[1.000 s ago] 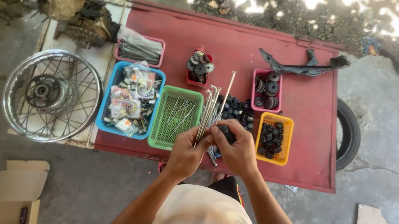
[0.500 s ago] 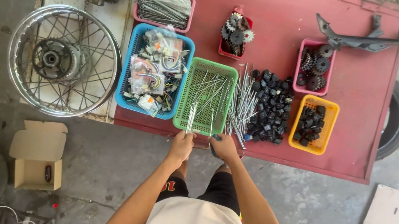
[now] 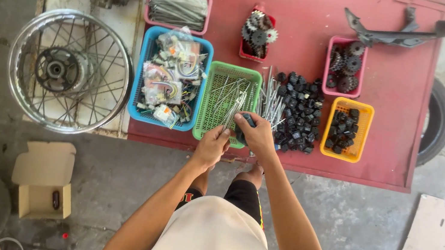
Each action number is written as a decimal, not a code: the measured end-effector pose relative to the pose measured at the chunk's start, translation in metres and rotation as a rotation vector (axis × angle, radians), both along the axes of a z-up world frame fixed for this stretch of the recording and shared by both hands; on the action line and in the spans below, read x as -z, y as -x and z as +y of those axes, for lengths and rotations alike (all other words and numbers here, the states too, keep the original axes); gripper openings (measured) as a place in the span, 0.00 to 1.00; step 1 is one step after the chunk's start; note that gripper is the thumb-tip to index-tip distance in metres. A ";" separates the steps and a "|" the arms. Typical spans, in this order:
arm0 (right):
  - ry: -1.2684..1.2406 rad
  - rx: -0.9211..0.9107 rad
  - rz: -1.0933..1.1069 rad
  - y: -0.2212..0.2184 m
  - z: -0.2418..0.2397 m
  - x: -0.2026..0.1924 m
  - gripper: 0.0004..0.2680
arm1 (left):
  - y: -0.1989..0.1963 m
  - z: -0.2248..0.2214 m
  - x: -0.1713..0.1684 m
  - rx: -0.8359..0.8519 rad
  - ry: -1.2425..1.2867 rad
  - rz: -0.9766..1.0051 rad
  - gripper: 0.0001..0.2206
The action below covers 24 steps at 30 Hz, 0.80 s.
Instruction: Organizing and inspecting motorcycle wheel spokes and hubs on a repair workbench.
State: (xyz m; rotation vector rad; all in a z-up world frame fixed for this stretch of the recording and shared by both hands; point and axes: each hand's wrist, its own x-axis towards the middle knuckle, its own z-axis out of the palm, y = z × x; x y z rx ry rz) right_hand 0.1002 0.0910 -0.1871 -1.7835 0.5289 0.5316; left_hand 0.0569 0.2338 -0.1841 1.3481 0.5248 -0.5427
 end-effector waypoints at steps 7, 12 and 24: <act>-0.064 0.179 -0.107 0.014 -0.039 -0.046 0.10 | 0.010 -0.028 -0.062 0.034 0.210 -0.021 0.12; -0.115 0.317 -0.214 0.016 -0.097 -0.061 0.08 | 0.017 -0.053 -0.066 0.117 0.369 -0.127 0.12; -0.562 0.295 -0.337 0.048 -0.141 -0.160 0.14 | 0.005 -0.161 -0.109 0.094 0.121 -0.458 0.09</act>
